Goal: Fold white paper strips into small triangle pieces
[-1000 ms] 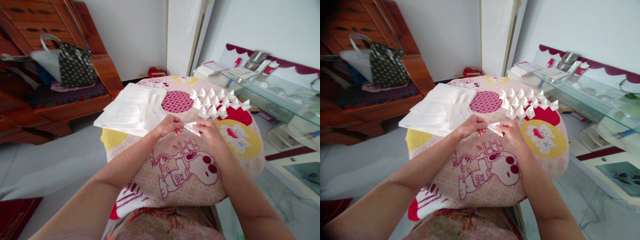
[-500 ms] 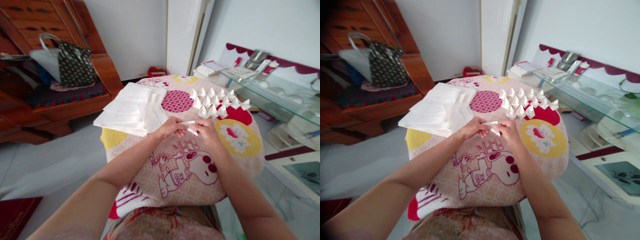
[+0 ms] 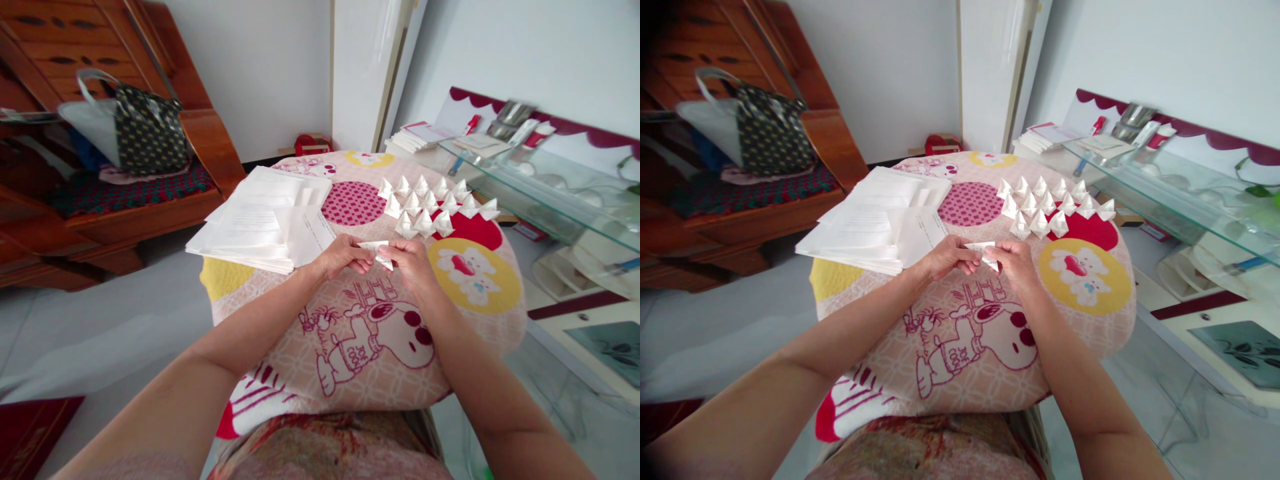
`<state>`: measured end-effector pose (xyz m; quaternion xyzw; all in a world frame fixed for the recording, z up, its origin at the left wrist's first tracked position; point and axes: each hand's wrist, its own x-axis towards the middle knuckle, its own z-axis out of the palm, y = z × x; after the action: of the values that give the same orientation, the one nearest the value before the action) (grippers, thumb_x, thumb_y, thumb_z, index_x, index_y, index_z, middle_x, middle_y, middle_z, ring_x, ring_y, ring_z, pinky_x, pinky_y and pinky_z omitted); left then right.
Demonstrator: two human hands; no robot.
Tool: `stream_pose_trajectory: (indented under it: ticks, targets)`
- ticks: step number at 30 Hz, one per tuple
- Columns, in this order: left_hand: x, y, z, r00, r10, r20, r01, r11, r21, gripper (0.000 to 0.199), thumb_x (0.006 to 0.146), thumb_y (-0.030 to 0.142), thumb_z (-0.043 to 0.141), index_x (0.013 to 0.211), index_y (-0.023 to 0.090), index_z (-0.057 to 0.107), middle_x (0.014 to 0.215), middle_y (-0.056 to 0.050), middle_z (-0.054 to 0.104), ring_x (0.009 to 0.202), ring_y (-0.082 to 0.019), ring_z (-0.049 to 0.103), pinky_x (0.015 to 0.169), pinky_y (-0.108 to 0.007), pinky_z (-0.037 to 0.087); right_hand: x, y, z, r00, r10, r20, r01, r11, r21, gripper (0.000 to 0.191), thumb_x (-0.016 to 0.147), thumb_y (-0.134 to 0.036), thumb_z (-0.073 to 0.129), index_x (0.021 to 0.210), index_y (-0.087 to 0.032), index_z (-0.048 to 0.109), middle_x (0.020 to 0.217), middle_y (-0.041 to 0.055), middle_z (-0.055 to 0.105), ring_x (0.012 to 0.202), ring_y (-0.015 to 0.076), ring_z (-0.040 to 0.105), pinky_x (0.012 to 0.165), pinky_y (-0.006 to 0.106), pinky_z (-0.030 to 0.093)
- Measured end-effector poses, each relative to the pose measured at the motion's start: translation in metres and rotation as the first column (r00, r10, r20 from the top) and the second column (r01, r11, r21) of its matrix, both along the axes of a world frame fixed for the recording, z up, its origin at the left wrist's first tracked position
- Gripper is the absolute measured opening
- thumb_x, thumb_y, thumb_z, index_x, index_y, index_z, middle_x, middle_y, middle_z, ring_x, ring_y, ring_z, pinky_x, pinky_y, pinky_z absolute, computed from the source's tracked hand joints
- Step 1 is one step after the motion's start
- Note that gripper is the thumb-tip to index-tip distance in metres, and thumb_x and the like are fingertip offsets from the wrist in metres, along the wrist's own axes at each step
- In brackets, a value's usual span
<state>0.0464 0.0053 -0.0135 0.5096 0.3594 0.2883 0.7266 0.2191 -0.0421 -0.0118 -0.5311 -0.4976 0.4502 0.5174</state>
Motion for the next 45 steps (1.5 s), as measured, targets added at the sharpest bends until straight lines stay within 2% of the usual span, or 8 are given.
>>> stream_pose_trajectory:
  ticks: [4,10,17,19,23,27,36,45]
  targets:
    - [0.001,0.000,-0.001,1.000,-0.008,-0.010,0.008,1.000,0.012,0.026,0.073,0.023,0.089,0.075,0.006,0.071,0.063,-0.005,0.071,0.051,-0.010,0.066,0.050,-0.019,0.054,-0.002,0.001,-0.003,1.000,0.011,-0.001,-0.011,1.000,0.009,0.038,0.066,-0.047,0.081,0.048,-0.020,0.059,0.045,-0.0014,0.055,0.041,0.0096,0.044,0.041,0.025,0.032]
    - [0.000,-0.002,0.001,0.999,-0.011,-0.041,0.014,0.998,0.060,0.020,0.076,0.018,0.084,0.069,0.008,0.068,0.056,-0.002,0.067,0.047,-0.008,0.062,0.048,-0.017,0.050,-0.004,0.000,-0.003,0.998,0.040,-0.043,-0.041,0.999,-0.022,0.030,0.067,-0.041,0.077,0.052,-0.021,0.061,0.047,-0.0022,0.055,0.041,0.0099,0.045,0.040,0.025,0.035]
    - [-0.004,-0.001,0.001,0.987,-0.122,-0.100,0.126,0.991,0.042,0.014,0.077,0.017,0.080,0.071,0.007,0.071,0.059,-0.004,0.069,0.047,-0.009,0.062,0.049,-0.019,0.051,-0.003,-0.003,0.001,0.993,0.116,0.005,-0.116,0.991,-0.063,0.034,0.068,-0.040,0.078,0.050,-0.020,0.057,0.046,-0.0021,0.053,0.041,0.0095,0.045,0.041,0.025,0.037]
    - [-0.005,-0.001,0.002,0.988,-0.105,-0.113,0.114,0.991,0.076,0.014,0.078,0.015,0.076,0.068,0.008,0.069,0.057,-0.002,0.066,0.046,-0.008,0.061,0.047,-0.018,0.048,-0.001,-0.003,0.002,0.990,0.143,0.017,-0.141,0.987,-0.076,0.033,0.070,-0.043,0.077,0.053,-0.020,0.060,0.049,-0.0007,0.057,0.042,0.0098,0.047,0.041,0.025,0.038]
    - [-0.004,-0.002,0.007,0.994,0.007,-0.111,0.010,0.989,0.150,0.017,0.079,0.009,0.067,0.062,0.010,0.064,0.053,0.001,0.063,0.043,-0.006,0.056,0.043,-0.016,0.042,0.001,-0.004,0.003,0.980,0.199,0.013,-0.196,0.975,-0.106,0.036,0.072,-0.050,0.077,0.061,-0.018,0.066,0.055,0.0021,0.064,0.044,0.0108,0.053,0.042,0.024,0.041]
    - [-0.001,-0.004,0.012,0.990,0.086,-0.108,-0.060,0.974,0.218,0.018,0.077,0.007,0.066,0.060,0.012,0.061,0.048,0.004,0.057,0.040,-0.004,0.050,0.040,-0.015,0.034,0.003,-0.004,0.003,0.972,0.234,-0.001,-0.232,0.966,-0.117,0.035,0.069,-0.046,0.080,0.057,-0.018,0.063,0.052,0.0022,0.064,0.043,0.0108,0.056,0.042,0.023,0.043]
    - [-0.001,-0.006,0.010,0.995,0.065,-0.073,-0.049,0.979,0.199,0.015,0.075,0.009,0.067,0.062,0.012,0.061,0.049,0.004,0.058,0.040,-0.005,0.050,0.040,-0.015,0.034,0.001,-0.002,0.000,0.973,0.227,-0.031,-0.229,0.967,-0.108,0.020,0.066,-0.031,0.071,0.055,-0.019,0.061,0.048,0.0013,0.062,0.041,0.0111,0.055,0.040,0.022,0.042]
    - [-0.006,-0.001,0.009,0.992,0.103,-0.074,-0.083,0.968,0.235,0.019,0.076,0.012,0.069,0.059,0.014,0.059,0.048,0.004,0.056,0.041,-0.005,0.050,0.041,-0.016,0.035,0.008,-0.004,0.005,0.979,0.203,-0.003,-0.202,0.973,-0.110,0.023,0.067,-0.031,0.068,0.050,-0.019,0.059,0.045,0.0014,0.060,0.039,0.0108,0.052,0.039,0.022,0.041]
